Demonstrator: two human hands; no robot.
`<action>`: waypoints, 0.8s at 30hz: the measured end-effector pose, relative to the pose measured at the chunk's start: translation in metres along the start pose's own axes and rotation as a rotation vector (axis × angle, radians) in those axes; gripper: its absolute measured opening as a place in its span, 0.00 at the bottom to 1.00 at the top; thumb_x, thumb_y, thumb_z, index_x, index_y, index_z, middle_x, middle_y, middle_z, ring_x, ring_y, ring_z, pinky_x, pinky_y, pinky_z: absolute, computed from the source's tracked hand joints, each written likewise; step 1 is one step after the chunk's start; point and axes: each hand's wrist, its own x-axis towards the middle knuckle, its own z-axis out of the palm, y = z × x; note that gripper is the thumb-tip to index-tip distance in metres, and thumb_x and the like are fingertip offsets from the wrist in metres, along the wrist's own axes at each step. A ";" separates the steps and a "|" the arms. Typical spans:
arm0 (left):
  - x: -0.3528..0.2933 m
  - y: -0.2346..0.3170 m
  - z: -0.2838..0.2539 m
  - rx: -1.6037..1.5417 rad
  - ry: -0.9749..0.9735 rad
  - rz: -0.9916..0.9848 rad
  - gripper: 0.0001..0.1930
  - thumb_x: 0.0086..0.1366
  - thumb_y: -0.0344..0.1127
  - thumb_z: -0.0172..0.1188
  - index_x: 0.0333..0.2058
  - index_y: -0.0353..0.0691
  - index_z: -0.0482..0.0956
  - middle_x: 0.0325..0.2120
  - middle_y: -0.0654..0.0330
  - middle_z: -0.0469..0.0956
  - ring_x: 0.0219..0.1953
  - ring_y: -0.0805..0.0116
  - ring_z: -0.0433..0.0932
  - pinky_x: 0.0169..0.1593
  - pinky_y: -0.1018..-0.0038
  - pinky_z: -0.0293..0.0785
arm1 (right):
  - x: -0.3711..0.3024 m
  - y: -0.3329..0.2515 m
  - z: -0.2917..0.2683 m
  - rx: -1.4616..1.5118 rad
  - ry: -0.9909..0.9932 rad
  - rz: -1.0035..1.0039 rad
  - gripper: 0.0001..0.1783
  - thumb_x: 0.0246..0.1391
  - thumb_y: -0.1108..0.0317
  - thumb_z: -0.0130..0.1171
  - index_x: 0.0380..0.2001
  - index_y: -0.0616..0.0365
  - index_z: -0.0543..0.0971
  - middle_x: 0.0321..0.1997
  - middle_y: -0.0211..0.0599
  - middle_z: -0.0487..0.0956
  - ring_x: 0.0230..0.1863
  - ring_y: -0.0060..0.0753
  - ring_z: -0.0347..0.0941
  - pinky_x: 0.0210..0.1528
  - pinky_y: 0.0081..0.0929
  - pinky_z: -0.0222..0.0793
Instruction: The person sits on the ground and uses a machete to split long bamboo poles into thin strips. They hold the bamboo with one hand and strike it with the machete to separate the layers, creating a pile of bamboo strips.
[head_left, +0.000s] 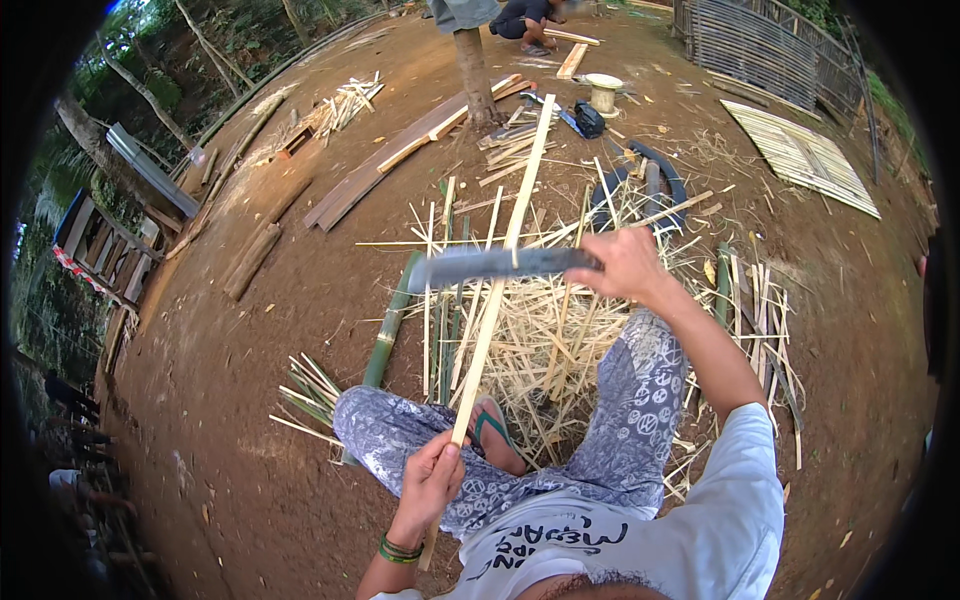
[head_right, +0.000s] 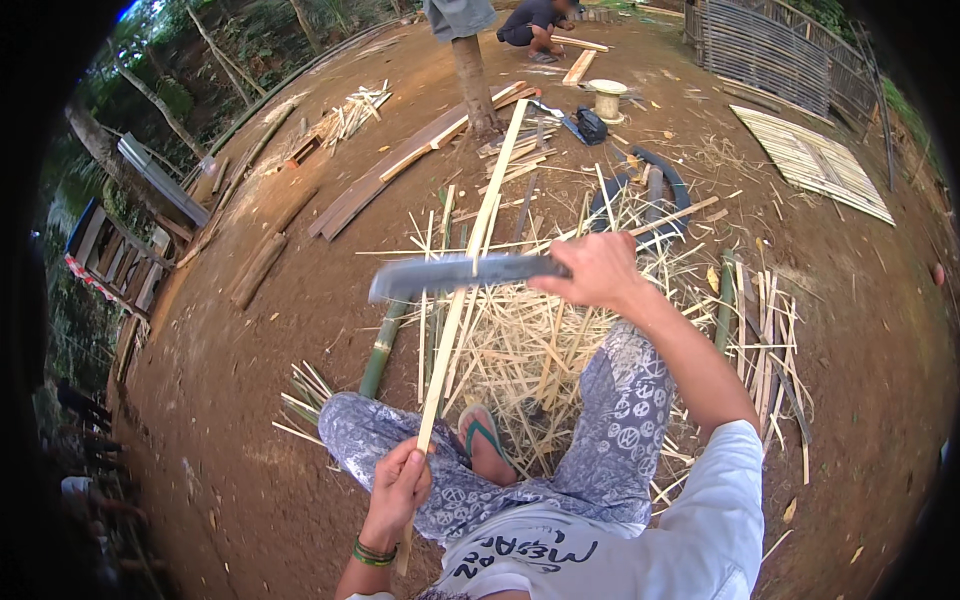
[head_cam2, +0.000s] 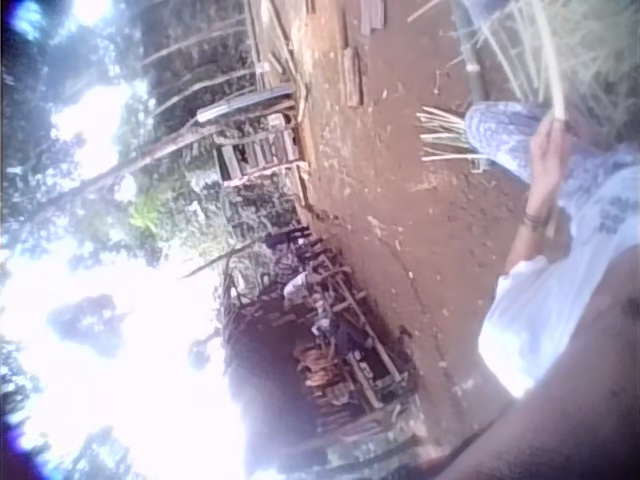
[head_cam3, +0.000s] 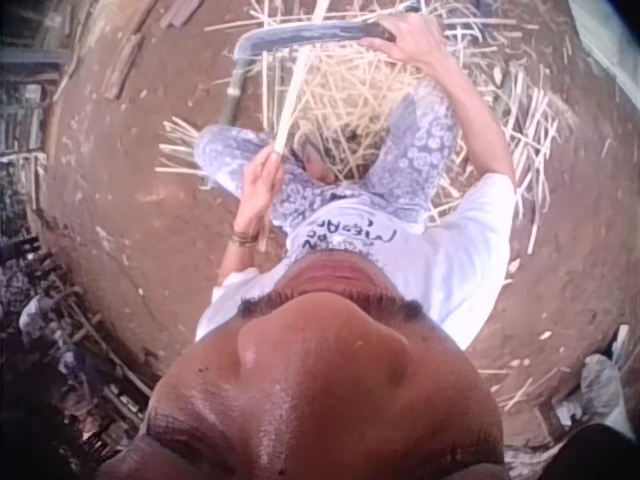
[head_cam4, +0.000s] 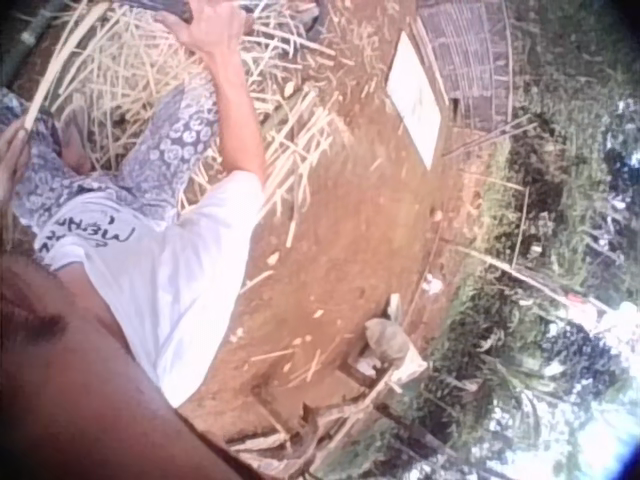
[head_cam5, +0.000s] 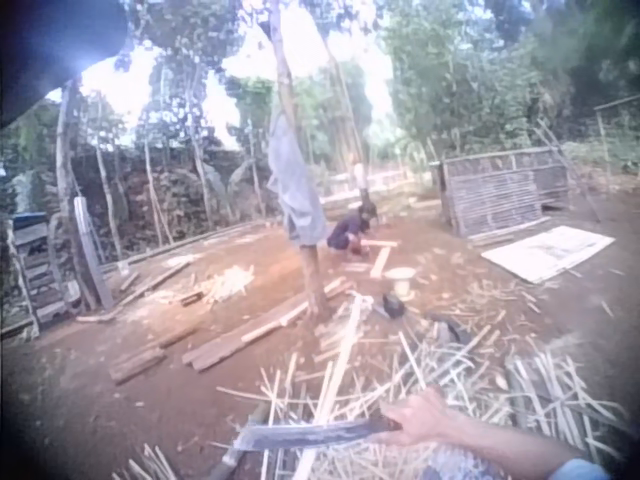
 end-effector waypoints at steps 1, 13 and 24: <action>-0.008 -0.002 -0.003 0.007 0.021 -0.009 0.12 0.77 0.37 0.44 0.46 0.35 0.73 0.13 0.73 0.59 0.12 0.84 0.55 0.16 0.83 0.51 | 0.006 0.012 0.003 0.006 -0.028 0.075 0.36 0.55 0.29 0.53 0.22 0.55 0.79 0.14 0.38 0.75 0.15 0.38 0.72 0.20 0.40 0.65; -0.010 -0.030 -0.011 -0.125 0.059 -0.165 0.15 0.78 0.39 0.41 0.51 0.36 0.72 0.16 0.69 0.64 0.14 0.83 0.59 0.18 0.84 0.56 | 0.008 0.069 -0.022 0.367 0.272 0.516 0.42 0.61 0.34 0.48 0.21 0.70 0.77 0.13 0.45 0.69 0.19 0.39 0.65 0.27 0.42 0.60; 0.060 0.010 -0.001 -0.388 -0.011 -0.046 0.19 0.75 0.33 0.39 0.60 0.36 0.67 0.19 0.65 0.68 0.14 0.80 0.61 0.18 0.82 0.58 | 0.012 -0.010 0.001 0.675 0.049 0.350 0.38 0.63 0.33 0.45 0.16 0.56 0.76 0.11 0.26 0.67 0.15 0.22 0.62 0.20 0.28 0.55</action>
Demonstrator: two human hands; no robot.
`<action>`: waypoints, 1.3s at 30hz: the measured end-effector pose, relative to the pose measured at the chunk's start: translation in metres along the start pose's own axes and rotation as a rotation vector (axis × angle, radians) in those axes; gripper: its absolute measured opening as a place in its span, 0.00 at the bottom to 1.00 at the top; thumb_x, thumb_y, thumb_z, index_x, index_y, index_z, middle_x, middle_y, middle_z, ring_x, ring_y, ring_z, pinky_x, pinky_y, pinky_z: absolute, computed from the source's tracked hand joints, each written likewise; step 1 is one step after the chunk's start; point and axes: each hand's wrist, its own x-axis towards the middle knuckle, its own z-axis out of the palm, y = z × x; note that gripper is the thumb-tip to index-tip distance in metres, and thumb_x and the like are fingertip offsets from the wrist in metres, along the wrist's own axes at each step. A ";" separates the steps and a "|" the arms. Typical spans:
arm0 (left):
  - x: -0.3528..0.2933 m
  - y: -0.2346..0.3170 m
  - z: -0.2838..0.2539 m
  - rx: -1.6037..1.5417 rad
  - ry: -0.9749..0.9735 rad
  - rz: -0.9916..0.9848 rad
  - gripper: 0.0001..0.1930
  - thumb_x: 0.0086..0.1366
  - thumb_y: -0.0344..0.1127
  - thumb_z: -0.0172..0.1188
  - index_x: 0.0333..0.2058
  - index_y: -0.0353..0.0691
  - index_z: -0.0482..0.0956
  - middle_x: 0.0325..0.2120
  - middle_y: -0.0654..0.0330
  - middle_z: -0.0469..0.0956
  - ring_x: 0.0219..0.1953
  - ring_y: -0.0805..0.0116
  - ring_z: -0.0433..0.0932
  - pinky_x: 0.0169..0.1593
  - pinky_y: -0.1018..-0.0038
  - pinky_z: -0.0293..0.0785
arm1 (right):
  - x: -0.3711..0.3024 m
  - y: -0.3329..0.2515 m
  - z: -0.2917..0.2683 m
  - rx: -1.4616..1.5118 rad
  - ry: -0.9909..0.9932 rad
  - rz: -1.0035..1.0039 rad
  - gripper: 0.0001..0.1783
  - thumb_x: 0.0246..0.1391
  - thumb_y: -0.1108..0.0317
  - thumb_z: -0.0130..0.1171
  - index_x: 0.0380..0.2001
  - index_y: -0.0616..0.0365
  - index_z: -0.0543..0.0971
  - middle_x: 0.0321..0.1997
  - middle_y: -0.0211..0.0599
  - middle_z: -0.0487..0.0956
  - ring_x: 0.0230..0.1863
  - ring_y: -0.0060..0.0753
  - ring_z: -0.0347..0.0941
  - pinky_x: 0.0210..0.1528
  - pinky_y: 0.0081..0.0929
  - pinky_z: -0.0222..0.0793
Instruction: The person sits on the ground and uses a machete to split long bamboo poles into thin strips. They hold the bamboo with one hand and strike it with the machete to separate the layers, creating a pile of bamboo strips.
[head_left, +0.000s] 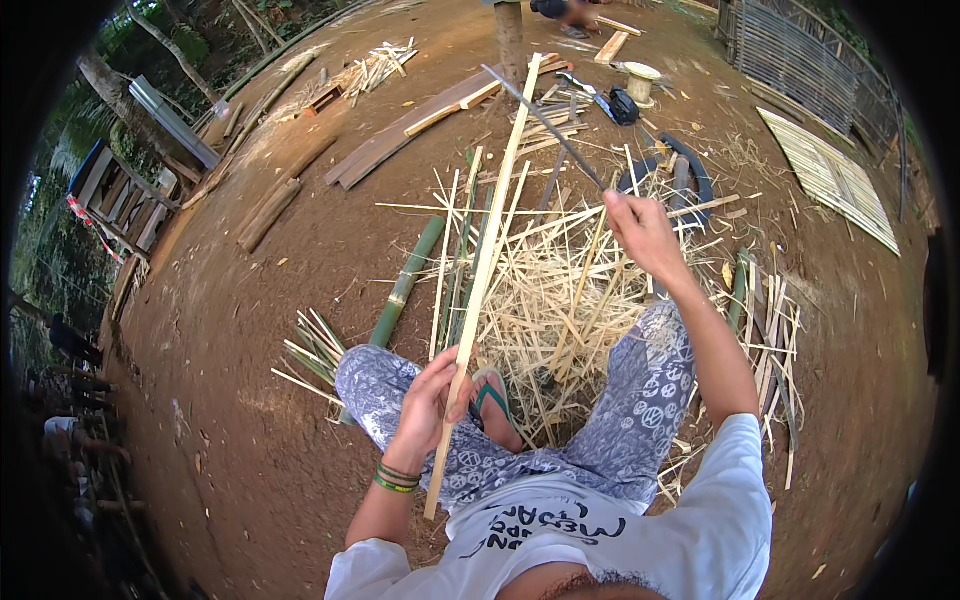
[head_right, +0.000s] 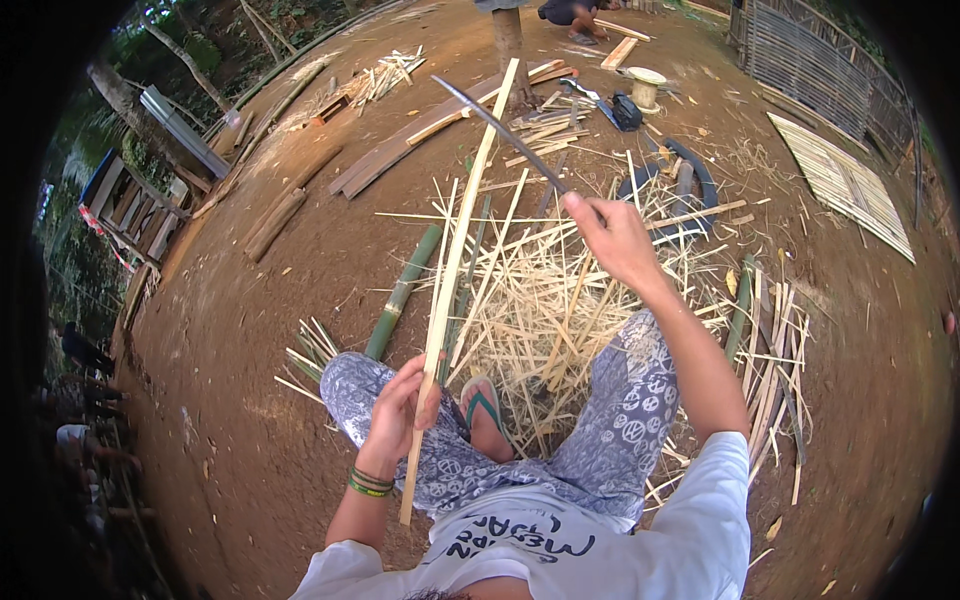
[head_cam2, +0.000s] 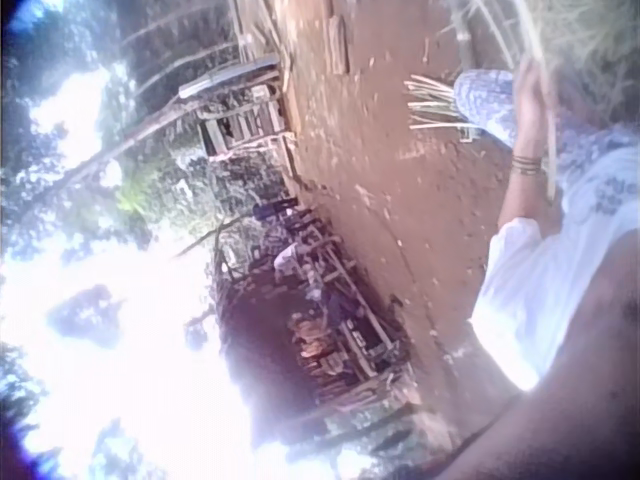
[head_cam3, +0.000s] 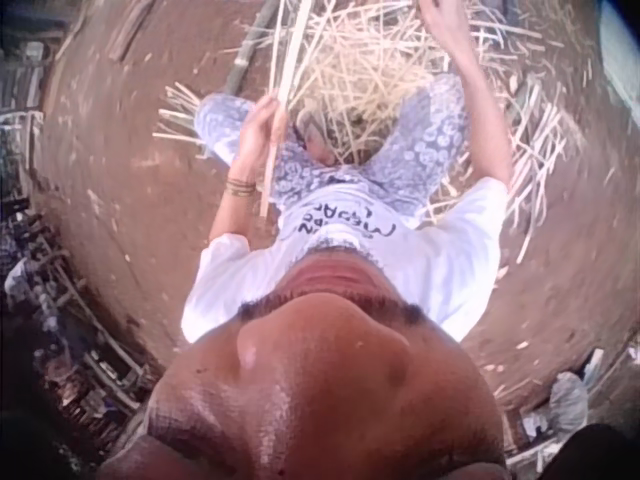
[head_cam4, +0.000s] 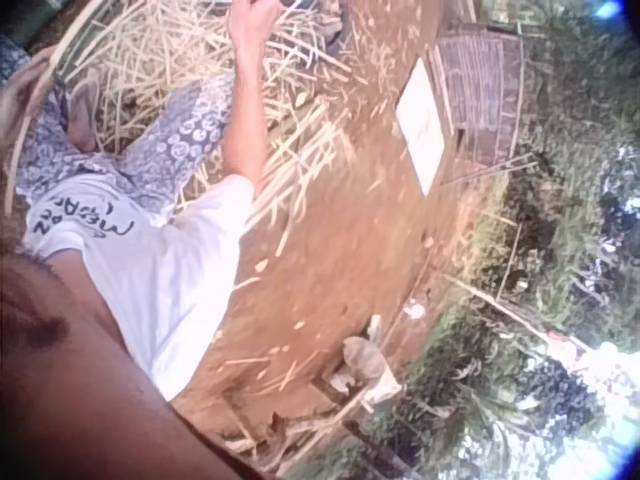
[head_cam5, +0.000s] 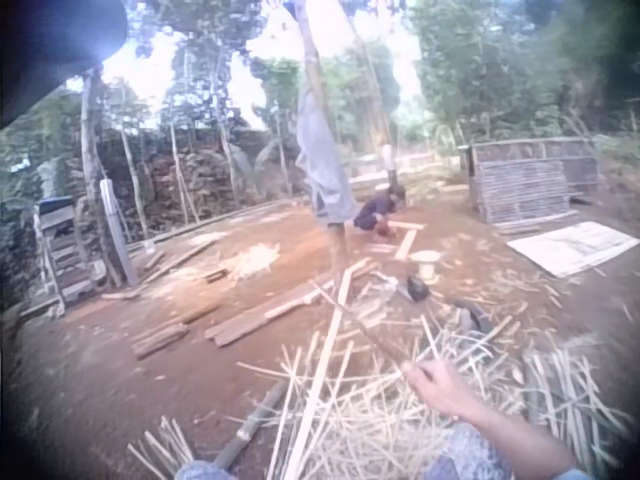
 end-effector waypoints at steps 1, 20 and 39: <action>0.005 0.002 0.003 -0.013 -0.008 0.017 0.19 0.75 0.33 0.39 0.60 0.36 0.67 0.19 0.64 0.68 0.14 0.80 0.61 0.19 0.82 0.58 | -0.002 0.000 0.006 0.001 -0.018 -0.030 0.38 0.63 0.33 0.45 0.16 0.56 0.76 0.11 0.26 0.67 0.15 0.22 0.61 0.20 0.28 0.54; 0.018 0.032 0.034 -0.127 -0.187 -0.088 0.23 0.78 0.39 0.40 0.68 0.45 0.57 0.23 0.71 0.57 0.14 0.85 0.52 0.17 0.86 0.48 | -0.038 -0.033 0.066 -0.333 -0.053 -0.395 0.35 0.58 0.29 0.49 0.18 0.51 0.74 0.07 0.29 0.68 0.07 0.27 0.66 0.09 0.31 0.57; -0.020 0.022 0.014 -0.063 -0.113 -0.136 0.22 0.77 0.39 0.42 0.67 0.44 0.60 0.21 0.70 0.57 0.15 0.83 0.52 0.17 0.84 0.48 | 0.001 0.021 0.019 -0.489 -0.068 -0.143 0.37 0.58 0.28 0.48 0.21 0.53 0.78 0.09 0.30 0.69 0.09 0.28 0.63 0.14 0.35 0.59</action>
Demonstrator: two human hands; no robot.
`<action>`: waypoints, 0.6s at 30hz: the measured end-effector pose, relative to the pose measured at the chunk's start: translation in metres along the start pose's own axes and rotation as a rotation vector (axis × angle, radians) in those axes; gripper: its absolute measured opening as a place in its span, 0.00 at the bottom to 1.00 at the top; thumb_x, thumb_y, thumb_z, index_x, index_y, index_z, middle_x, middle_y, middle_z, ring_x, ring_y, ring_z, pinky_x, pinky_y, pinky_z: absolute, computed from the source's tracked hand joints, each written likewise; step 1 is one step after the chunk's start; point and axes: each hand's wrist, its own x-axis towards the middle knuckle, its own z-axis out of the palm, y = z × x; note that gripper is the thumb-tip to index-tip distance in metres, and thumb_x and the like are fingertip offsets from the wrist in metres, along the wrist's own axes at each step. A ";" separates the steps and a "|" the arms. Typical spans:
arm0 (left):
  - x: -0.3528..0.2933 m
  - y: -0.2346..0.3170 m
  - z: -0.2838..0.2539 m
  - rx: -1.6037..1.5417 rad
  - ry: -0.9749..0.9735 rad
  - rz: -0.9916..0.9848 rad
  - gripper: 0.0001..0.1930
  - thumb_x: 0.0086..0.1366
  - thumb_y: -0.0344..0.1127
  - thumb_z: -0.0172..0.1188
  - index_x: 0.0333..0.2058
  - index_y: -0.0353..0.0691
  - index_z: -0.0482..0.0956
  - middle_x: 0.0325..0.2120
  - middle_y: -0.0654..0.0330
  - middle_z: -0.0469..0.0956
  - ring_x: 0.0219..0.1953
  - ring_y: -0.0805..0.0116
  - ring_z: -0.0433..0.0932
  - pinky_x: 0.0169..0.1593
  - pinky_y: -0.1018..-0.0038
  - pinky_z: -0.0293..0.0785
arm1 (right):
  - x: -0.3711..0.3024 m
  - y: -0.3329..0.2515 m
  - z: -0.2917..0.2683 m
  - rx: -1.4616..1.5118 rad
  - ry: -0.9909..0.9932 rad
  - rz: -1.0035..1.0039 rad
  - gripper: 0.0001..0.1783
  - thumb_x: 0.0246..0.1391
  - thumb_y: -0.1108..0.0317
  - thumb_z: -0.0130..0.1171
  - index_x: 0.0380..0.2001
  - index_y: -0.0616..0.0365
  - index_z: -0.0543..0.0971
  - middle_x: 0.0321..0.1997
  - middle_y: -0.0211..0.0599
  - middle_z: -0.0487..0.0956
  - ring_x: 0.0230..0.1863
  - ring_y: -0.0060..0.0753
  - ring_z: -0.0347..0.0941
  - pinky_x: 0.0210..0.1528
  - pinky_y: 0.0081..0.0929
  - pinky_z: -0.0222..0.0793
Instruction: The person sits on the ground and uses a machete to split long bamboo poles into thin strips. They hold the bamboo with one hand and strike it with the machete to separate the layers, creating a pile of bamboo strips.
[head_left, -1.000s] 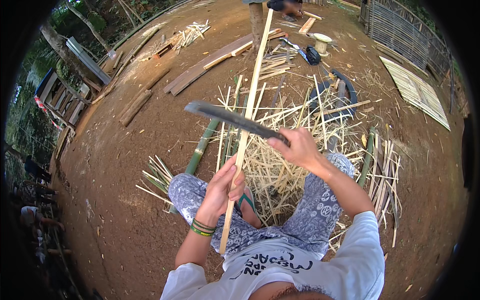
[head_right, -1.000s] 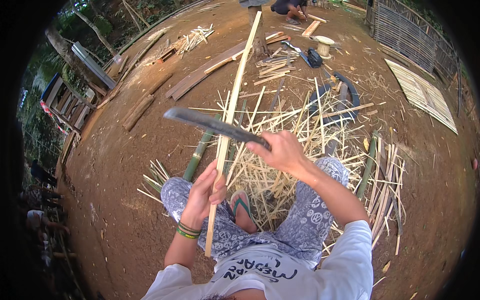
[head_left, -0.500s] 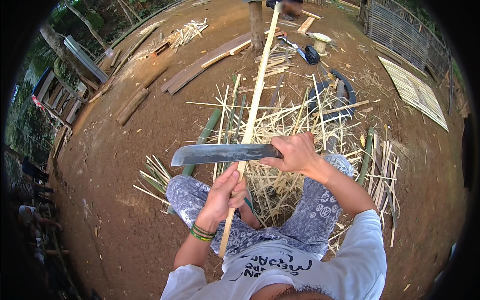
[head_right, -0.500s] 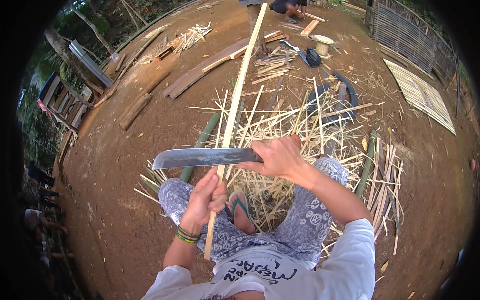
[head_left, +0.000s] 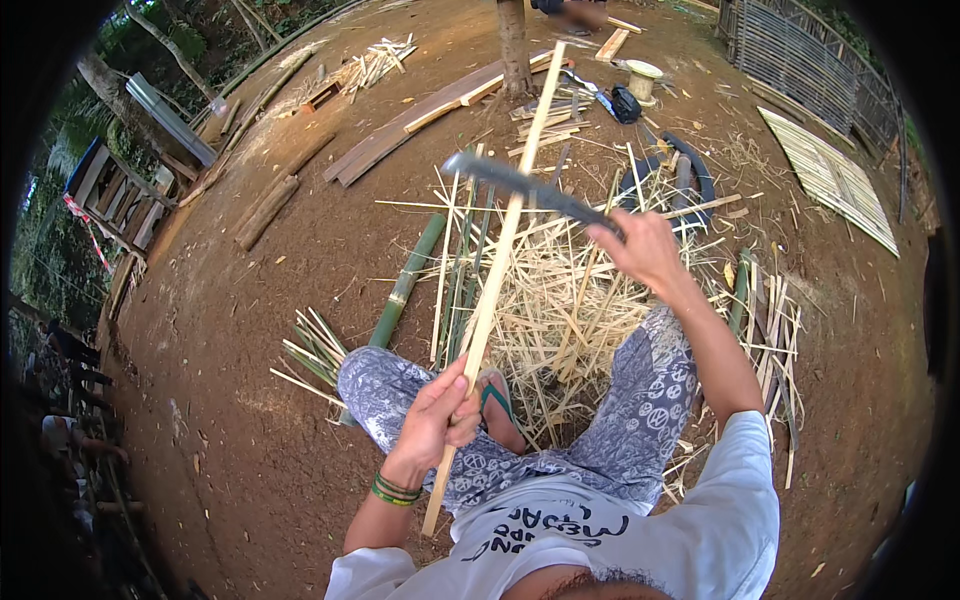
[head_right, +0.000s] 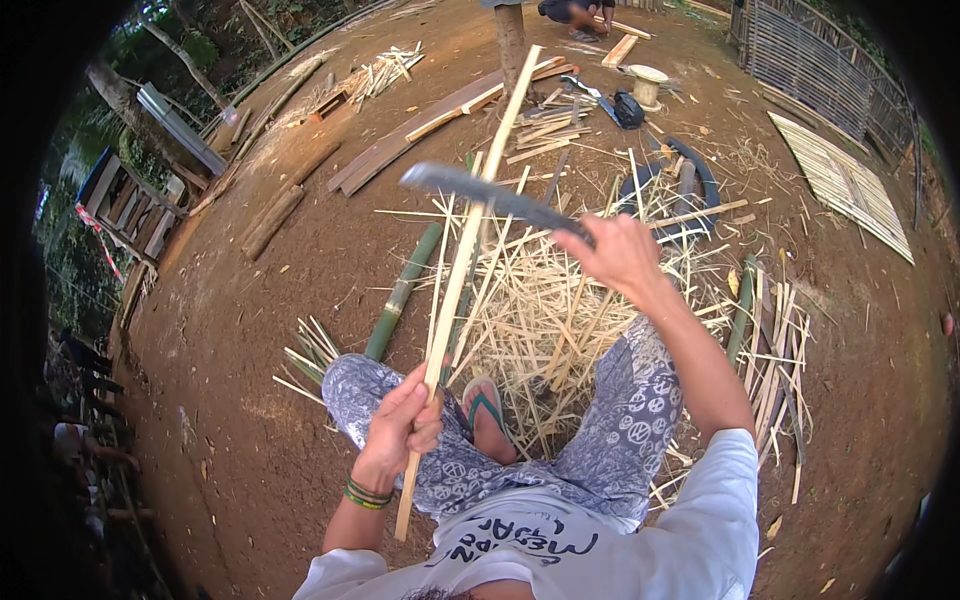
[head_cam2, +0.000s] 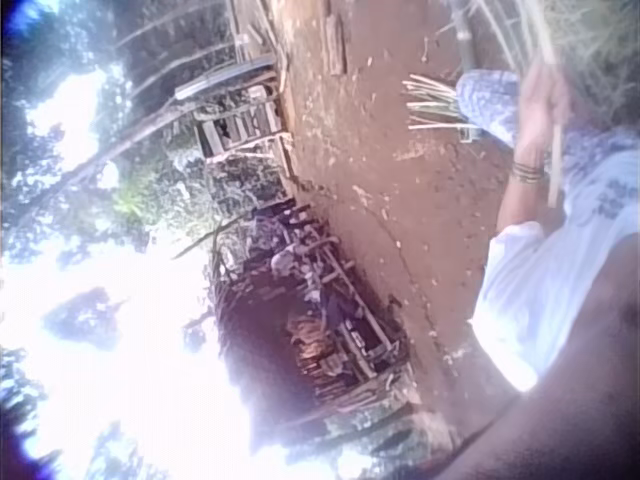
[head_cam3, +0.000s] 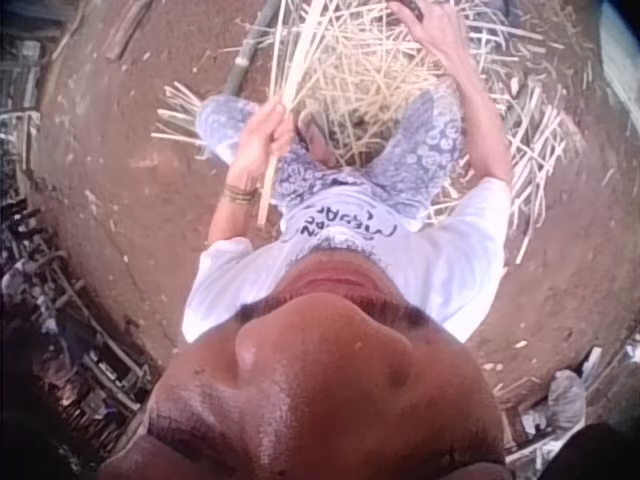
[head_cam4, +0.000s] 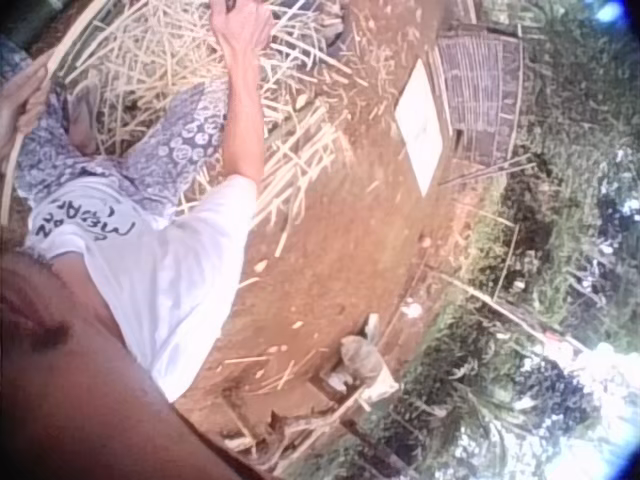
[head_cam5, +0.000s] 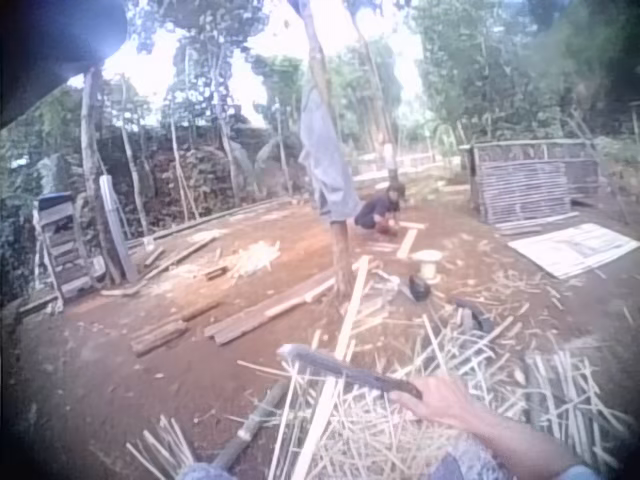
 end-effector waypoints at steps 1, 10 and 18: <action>-0.007 -0.006 -0.004 0.001 0.002 -0.018 0.22 0.77 0.39 0.42 0.67 0.44 0.60 0.21 0.70 0.57 0.14 0.84 0.52 0.17 0.84 0.48 | 0.007 0.009 -0.010 0.042 0.041 0.058 0.38 0.59 0.29 0.47 0.22 0.56 0.79 0.09 0.31 0.69 0.10 0.30 0.64 0.16 0.36 0.60; -0.017 -0.013 -0.025 -0.031 0.010 -0.054 0.23 0.77 0.39 0.41 0.67 0.43 0.59 0.21 0.69 0.58 0.14 0.83 0.53 0.17 0.85 0.50 | 0.012 0.056 -0.028 0.288 0.312 0.203 0.41 0.61 0.33 0.47 0.20 0.66 0.79 0.12 0.42 0.70 0.15 0.38 0.62 0.23 0.40 0.56; -0.008 -0.026 -0.035 -0.039 -0.006 -0.005 0.23 0.77 0.42 0.39 0.67 0.43 0.58 0.23 0.67 0.61 0.14 0.82 0.55 0.17 0.85 0.53 | -0.009 -0.008 -0.011 0.406 0.161 0.095 0.37 0.62 0.33 0.48 0.17 0.57 0.77 0.09 0.22 0.65 0.10 0.21 0.56 0.14 0.28 0.47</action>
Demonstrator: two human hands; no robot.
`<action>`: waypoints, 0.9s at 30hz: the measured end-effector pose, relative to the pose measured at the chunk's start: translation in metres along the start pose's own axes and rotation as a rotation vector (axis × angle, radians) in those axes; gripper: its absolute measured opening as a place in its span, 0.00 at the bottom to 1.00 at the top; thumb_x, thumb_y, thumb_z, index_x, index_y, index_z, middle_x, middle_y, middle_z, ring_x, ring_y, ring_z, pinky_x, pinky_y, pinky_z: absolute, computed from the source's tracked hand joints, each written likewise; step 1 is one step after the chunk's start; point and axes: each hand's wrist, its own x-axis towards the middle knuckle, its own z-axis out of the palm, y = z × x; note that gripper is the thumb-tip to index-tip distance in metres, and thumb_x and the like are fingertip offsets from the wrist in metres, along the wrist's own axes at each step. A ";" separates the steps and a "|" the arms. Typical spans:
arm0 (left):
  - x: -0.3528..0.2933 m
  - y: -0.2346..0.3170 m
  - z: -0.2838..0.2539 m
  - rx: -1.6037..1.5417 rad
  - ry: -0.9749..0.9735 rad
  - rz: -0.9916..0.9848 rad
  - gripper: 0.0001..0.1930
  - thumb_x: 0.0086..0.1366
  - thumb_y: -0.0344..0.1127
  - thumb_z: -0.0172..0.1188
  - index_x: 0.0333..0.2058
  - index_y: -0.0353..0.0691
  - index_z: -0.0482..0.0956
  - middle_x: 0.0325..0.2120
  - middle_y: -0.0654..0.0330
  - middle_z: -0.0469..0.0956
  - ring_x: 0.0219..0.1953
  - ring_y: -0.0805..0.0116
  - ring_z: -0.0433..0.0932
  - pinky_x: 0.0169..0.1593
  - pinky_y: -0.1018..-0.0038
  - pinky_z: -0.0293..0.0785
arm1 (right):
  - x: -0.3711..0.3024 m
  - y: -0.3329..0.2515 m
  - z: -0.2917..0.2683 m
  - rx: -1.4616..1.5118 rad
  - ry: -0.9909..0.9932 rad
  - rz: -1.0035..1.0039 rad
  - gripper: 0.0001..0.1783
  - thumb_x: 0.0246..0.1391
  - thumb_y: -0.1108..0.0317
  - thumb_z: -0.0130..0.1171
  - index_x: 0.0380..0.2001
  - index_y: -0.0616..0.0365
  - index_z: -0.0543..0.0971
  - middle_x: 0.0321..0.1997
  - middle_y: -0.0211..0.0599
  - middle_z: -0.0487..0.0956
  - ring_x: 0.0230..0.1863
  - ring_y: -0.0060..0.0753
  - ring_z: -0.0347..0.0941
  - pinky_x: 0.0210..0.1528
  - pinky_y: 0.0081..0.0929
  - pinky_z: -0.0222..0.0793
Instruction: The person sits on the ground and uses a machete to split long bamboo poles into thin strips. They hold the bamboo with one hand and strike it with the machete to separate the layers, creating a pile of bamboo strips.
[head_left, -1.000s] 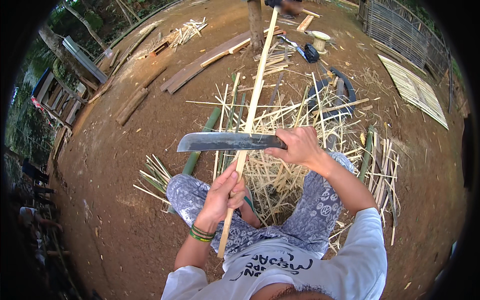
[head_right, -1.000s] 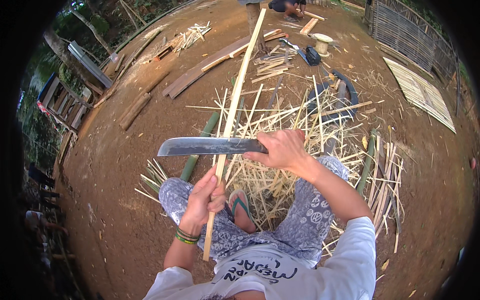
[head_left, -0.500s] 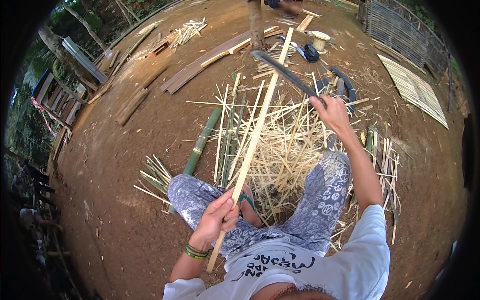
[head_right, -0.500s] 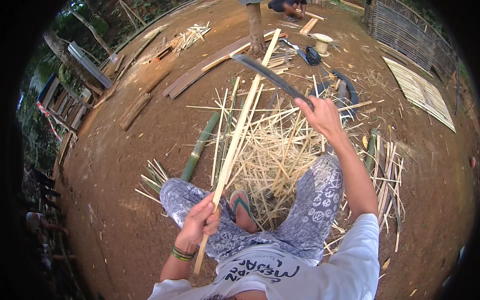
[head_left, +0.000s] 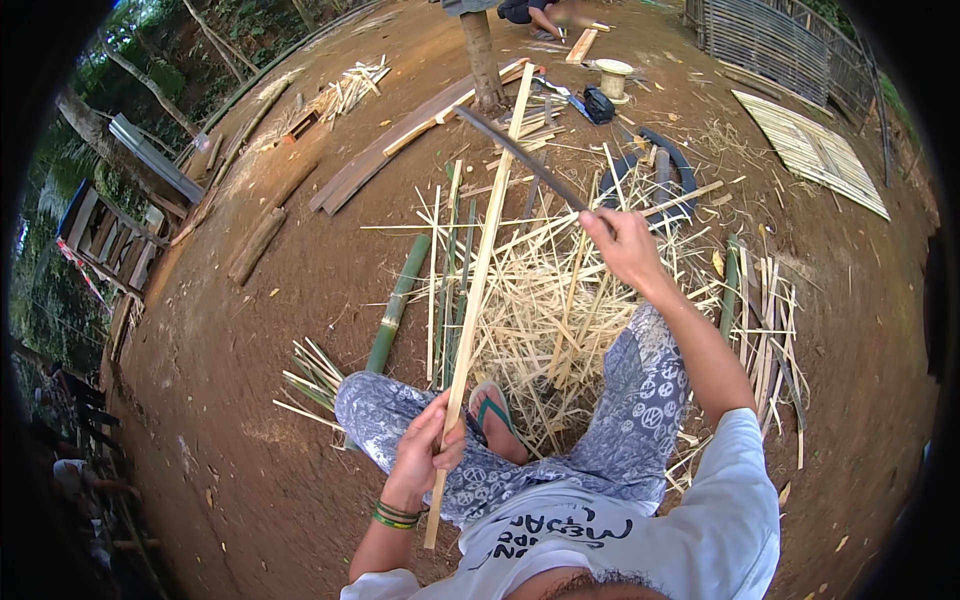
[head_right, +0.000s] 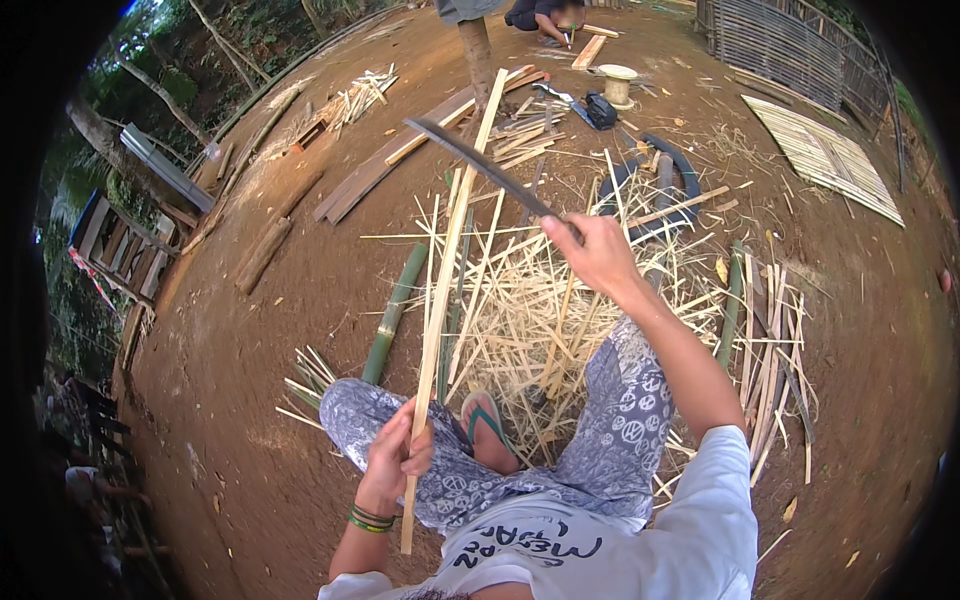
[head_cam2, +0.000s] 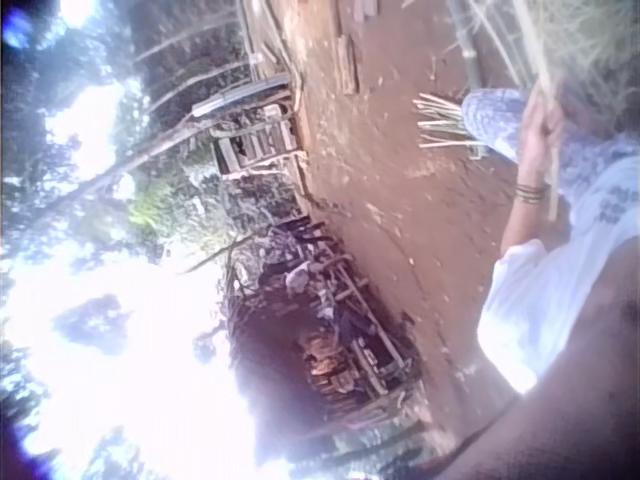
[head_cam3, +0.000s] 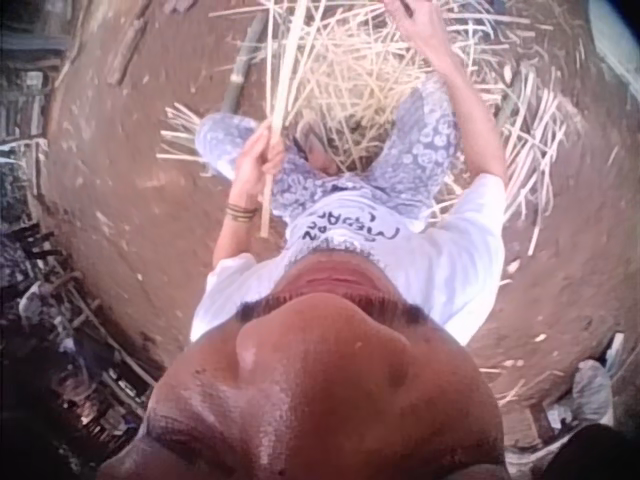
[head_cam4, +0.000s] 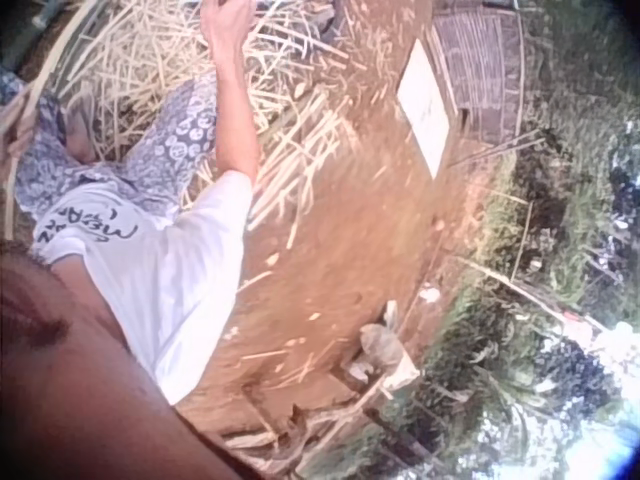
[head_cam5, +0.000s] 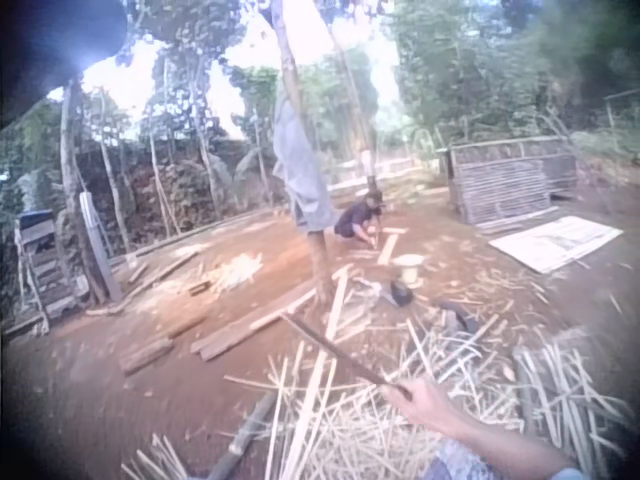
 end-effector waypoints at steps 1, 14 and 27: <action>0.001 0.001 0.004 0.017 -0.008 0.004 0.23 0.78 0.42 0.39 0.67 0.43 0.58 0.24 0.66 0.62 0.15 0.82 0.56 0.17 0.85 0.54 | -0.004 -0.007 0.004 -0.007 -0.031 -0.022 0.37 0.62 0.33 0.48 0.17 0.57 0.77 0.09 0.22 0.65 0.09 0.20 0.56 0.13 0.28 0.46; 0.034 0.005 0.036 0.073 0.018 0.094 0.23 0.77 0.37 0.42 0.68 0.46 0.57 0.25 0.67 0.63 0.16 0.83 0.57 0.19 0.84 0.52 | -0.075 -0.062 0.058 -0.264 -0.164 -0.575 0.34 0.54 0.29 0.54 0.17 0.50 0.73 0.10 0.29 0.72 0.07 0.30 0.64 0.11 0.34 0.53; 0.014 0.004 0.041 0.220 0.021 0.112 0.24 0.77 0.36 0.42 0.70 0.46 0.55 0.21 0.71 0.57 0.17 0.83 0.54 0.19 0.84 0.51 | -0.017 -0.010 0.024 -0.404 -0.126 -0.246 0.40 0.56 0.24 0.45 0.20 0.52 0.77 0.08 0.29 0.70 0.09 0.25 0.67 0.13 0.33 0.62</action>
